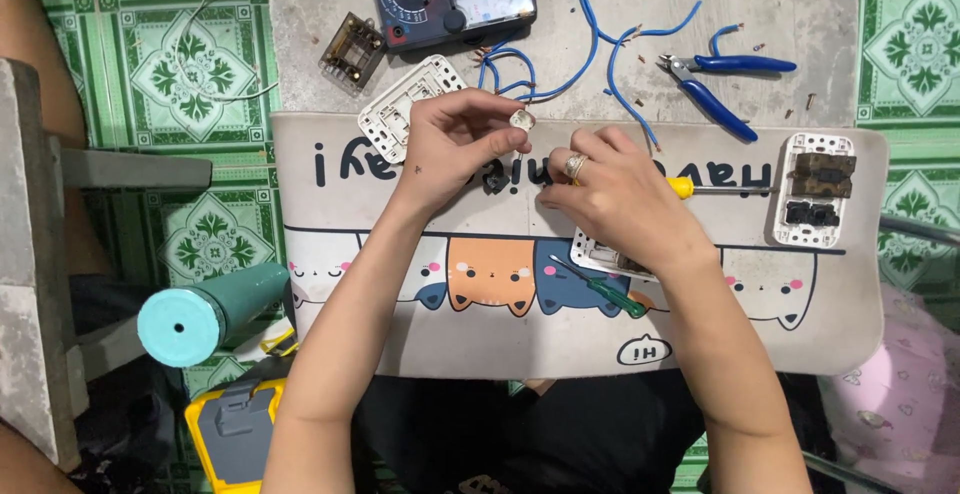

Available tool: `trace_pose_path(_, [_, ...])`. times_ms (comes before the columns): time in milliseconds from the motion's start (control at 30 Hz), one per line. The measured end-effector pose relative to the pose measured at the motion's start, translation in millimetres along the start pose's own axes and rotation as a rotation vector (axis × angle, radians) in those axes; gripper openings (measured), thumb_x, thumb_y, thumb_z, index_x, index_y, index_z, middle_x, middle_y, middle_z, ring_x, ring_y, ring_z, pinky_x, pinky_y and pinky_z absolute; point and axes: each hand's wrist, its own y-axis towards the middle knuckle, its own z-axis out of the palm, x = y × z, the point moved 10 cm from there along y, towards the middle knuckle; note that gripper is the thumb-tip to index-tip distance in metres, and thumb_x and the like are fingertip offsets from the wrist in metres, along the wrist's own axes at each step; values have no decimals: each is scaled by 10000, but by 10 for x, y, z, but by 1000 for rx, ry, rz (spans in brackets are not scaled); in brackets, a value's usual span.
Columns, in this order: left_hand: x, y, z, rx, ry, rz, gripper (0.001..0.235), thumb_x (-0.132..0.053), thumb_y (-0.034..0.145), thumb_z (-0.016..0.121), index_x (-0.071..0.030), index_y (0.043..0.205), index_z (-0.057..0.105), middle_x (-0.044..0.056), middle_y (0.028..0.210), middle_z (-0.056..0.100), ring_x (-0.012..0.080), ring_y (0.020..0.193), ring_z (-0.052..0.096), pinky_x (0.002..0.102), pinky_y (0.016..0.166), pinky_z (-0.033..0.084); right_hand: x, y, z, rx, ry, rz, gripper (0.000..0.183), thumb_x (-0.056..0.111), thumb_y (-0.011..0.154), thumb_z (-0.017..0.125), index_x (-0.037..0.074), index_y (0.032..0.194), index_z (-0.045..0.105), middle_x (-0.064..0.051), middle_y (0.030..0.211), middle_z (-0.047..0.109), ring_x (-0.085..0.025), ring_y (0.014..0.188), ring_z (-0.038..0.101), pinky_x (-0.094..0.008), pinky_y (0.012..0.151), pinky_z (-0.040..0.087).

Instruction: The person sits on the floor and works on a small electrical component, likely a switch or socket. They use a screwdriver to manipulate the internal parts and wires, occasionally picking up and inspecting the component with both hands.

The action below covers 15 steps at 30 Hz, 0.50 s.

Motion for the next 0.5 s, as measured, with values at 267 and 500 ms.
trace_pose_path(267, [51, 8, -54, 7, -52, 29, 286, -43, 865, 849, 17, 1116, 725, 160, 901, 767, 185, 787, 766, 267, 732, 639, 53, -16, -68, 65, 25, 13, 92, 209, 887, 824, 160, 830, 771, 14, 901, 658, -188, 901, 555, -351, 895, 452])
trace_pose_path(500, [88, -8, -57, 19, -48, 33, 289, -32, 869, 838, 39, 1122, 717, 177, 887, 760, 209, 774, 769, 273, 725, 631, 107, -96, 88, 112, -108, 20, 37, 194, 919, 787, 163, 901, 797, -28, 921, 692, -199, 972, 573, -380, 957, 447])
